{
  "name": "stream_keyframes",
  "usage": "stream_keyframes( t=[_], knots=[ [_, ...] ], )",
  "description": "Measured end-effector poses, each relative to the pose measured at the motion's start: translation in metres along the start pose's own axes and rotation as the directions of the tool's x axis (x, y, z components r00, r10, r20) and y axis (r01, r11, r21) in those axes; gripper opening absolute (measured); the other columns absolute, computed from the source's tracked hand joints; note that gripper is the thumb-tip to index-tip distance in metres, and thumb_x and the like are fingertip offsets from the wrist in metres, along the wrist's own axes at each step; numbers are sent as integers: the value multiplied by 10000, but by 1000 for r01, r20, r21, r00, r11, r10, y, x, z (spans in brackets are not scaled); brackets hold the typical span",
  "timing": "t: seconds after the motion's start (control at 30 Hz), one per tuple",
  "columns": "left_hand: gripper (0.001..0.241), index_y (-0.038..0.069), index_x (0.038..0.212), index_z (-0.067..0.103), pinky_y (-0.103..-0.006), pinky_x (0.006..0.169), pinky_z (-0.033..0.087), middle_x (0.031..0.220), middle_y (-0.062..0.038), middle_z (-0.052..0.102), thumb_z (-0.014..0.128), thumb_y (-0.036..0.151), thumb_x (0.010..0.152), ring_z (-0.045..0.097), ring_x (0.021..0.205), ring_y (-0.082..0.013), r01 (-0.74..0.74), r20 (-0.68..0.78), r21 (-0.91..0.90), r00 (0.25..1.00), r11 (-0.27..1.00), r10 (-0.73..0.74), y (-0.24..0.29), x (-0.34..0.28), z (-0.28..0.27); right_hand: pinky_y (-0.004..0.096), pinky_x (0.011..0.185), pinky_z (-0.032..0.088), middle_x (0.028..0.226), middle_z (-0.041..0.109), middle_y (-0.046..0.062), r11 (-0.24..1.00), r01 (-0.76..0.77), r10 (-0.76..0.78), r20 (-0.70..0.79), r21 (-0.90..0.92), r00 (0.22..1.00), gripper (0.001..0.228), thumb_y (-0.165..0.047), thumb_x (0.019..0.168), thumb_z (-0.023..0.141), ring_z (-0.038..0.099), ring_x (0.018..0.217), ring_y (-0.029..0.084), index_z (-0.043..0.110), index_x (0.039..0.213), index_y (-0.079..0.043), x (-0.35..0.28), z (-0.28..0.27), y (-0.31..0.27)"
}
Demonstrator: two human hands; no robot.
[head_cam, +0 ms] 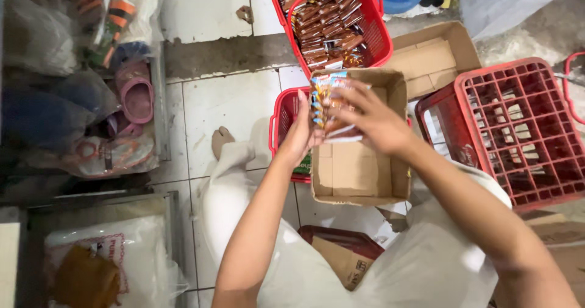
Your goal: The person sorts through snacks and toothpaste in plastic baskets, then places individual snack packets into a cardboard box one by one to organize them.
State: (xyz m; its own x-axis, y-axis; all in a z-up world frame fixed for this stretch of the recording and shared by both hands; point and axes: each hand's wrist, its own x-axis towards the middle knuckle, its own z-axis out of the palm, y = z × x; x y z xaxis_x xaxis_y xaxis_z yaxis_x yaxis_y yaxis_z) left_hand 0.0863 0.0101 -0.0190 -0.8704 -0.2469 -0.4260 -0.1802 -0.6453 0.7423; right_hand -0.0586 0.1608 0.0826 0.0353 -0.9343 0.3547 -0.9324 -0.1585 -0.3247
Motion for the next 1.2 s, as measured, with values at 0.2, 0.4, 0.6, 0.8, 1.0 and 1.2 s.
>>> stream_keyframes(
  t=[0.2, 0.4, 0.6, 0.8, 1.0, 1.2],
  knots=[
    [773, 145, 1388, 596, -270, 597, 447, 1043, 9, 696, 484, 761, 935, 597, 731, -76, 80, 13, 71, 997, 994, -82, 9, -58, 27, 516, 1065, 489, 1587, 316, 122, 983, -184, 184, 190, -21, 964, 938, 2, 527, 855, 259, 1485, 472, 541, 1387, -200, -27, 2, -63],
    [709, 199, 1417, 539, -278, 683, 522, 1076, -7, 703, 482, 707, 926, 724, 870, -126, 123, 51, 39, 991, 992, -125, 8, -53, 25, 553, 1070, 469, 1591, 288, 109, 962, -272, 265, 196, 7, 944, 916, 5, 543, 843, 207, 1480, 511, 534, 1370, -241, -31, 19, -71],
    [617, 162, 1405, 528, -365, 873, 606, 1177, -47, 701, 580, 572, 946, 727, 999, -149, 59, 111, -219, 993, 974, -36, 11, -40, 18, 541, 1133, 464, 1645, 329, 67, 982, -183, 176, 122, 50, 977, 937, 0, 723, 800, 224, 1563, 485, 457, 1549, -281, -33, 29, -58],
    [583, 148, 1389, 497, -384, 842, 642, 1202, -43, 678, 635, 476, 927, 728, 1044, -166, 19, 41, -218, 999, 976, -10, 20, -36, 18, 601, 1142, 343, 1540, 347, 150, 966, -160, 123, 183, 204, 975, 1083, -317, 598, 914, 193, 1495, 479, 387, 1531, -161, -19, 16, -50],
    [623, 149, 1418, 443, -373, 753, 641, 1233, -84, 672, 644, 453, 913, 731, 1017, -212, -11, -63, -126, 998, 992, 3, 24, -33, 22, 505, 1223, 375, 1549, 438, 118, 881, -313, 329, 16, 354, 944, 946, -295, 863, 870, 393, 1491, 353, 335, 1621, -108, -20, 24, -39],
    [750, 126, 1500, 407, -381, 880, 617, 1288, -94, 660, 692, 428, 876, 713, 1101, -202, 44, -36, -10, 998, 999, -45, 33, -41, 28, 392, 1117, 474, 1547, 325, 205, 846, -395, 487, -216, 358, 846, 1120, -361, 882, 883, 408, 1422, 314, 153, 1674, -53, -10, 24, -39]
  ],
)
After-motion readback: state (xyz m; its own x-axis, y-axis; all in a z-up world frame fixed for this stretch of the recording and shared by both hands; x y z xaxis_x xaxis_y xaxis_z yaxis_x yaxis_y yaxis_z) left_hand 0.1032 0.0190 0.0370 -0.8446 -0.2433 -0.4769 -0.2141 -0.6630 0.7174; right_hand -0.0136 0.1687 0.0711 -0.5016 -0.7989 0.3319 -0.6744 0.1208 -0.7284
